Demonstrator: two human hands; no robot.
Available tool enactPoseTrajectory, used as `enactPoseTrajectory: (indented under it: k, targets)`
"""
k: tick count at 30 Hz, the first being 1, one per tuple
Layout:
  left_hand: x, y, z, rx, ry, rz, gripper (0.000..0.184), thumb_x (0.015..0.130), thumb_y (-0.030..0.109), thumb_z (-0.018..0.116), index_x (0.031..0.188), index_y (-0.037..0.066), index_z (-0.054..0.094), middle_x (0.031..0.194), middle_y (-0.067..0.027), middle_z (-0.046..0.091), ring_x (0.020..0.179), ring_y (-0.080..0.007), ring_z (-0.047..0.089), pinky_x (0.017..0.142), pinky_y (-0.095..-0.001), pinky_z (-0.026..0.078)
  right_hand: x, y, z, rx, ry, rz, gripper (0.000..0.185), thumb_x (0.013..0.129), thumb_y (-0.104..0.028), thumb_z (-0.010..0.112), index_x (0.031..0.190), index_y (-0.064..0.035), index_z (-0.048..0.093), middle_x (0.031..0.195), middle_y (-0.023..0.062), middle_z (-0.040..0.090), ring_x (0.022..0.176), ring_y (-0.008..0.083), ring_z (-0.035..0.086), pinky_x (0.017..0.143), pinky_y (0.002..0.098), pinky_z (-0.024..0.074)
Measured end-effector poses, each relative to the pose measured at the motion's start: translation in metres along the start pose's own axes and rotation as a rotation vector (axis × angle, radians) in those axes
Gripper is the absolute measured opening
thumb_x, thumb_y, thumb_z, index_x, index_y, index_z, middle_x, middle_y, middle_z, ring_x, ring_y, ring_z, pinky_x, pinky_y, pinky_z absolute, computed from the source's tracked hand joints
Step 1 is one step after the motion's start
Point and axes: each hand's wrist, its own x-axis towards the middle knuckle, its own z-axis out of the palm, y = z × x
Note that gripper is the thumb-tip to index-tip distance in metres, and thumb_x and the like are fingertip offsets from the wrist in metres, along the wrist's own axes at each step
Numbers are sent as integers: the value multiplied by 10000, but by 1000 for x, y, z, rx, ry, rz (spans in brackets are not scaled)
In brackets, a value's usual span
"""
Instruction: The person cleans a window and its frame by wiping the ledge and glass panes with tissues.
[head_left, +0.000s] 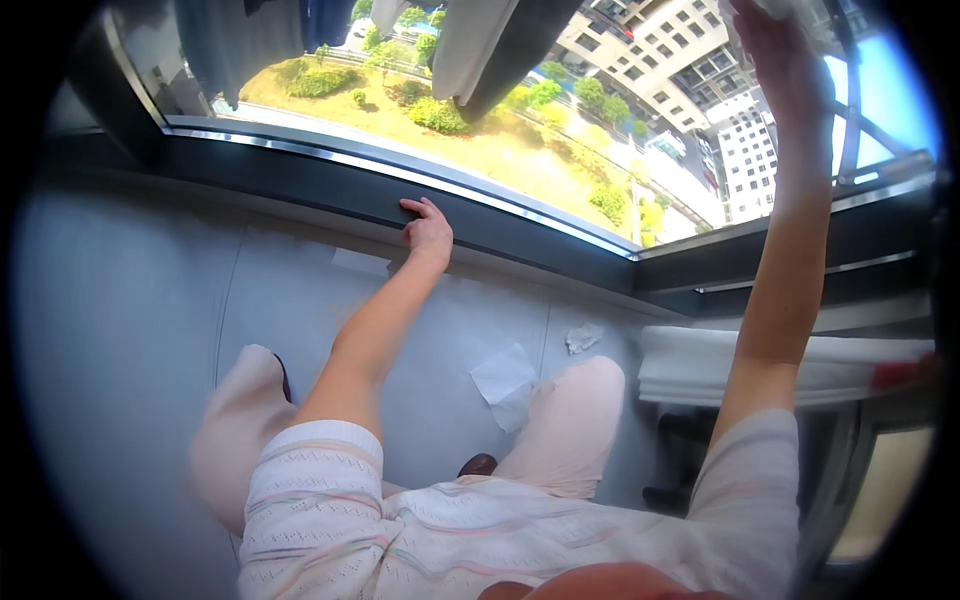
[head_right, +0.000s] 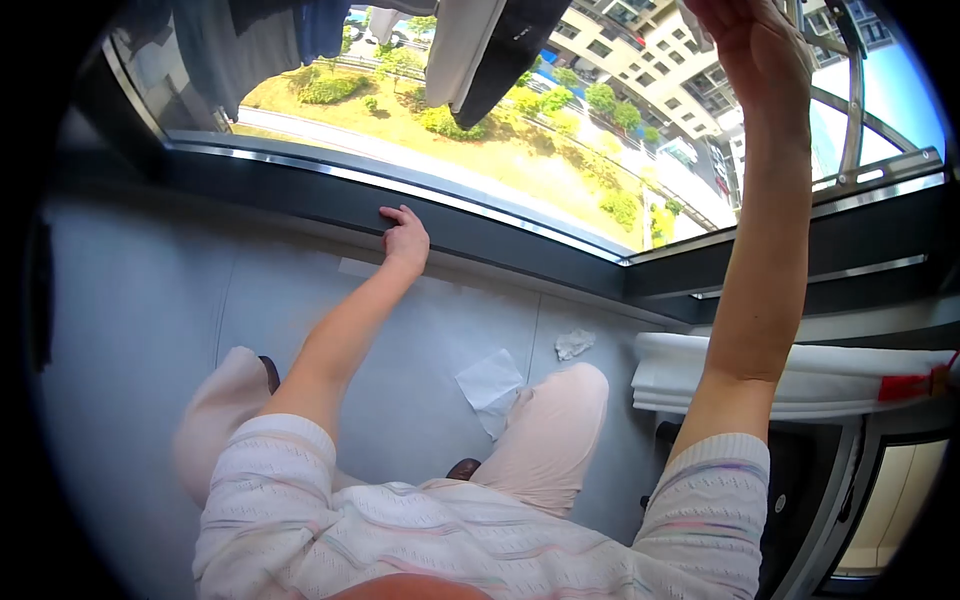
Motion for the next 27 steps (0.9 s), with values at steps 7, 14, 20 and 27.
enactPoseTrajectory:
  k: [7, 14, 20, 27]
  targets:
    - [-11, -12, -3, -352, -26, -64, 633, 753, 151, 551, 1269, -110, 294, 1192, -479, 250, 836, -355, 616, 533, -331, 518, -77, 243, 136, -176, 54, 248, 230, 826, -121, 571, 971, 56, 597, 836, 118, 629, 756, 162, 614, 636, 255, 510]
    - [-24, -31, 1, -562, -71, 14, 678, 730, 74, 539, 1310, -72, 221, 1270, -454, 126, 840, -313, 620, 716, -325, 504, -74, 191, 114, -201, 94, 263, 227, 815, -191, 607, 911, 14, 621, 766, 71, 626, 648, 140, 605, 635, 244, 505]
    - [-25, -29, 8, -724, -74, -34, 693, 721, 39, 533, 1332, -15, 210, 1332, -393, 63, 862, -325, 608, 761, -360, 493, 22, 62, 146, -5, -31, -230, 253, 895, -201, 467, 1050, -12, 532, 951, 111, 611, 814, 216, 624, 679, 309, 521]
    - [-35, -32, 21, -854, -6, -93, 657, 703, 30, 543, 1310, 60, 291, 1394, -278, 68, 888, -323, 585, 782, -378, 478, -44, 275, 217, -345, -26, 214, 242, 804, -187, 604, 867, 43, 648, 686, 74, 633, 633, 118, 589, 592, 241, 464]
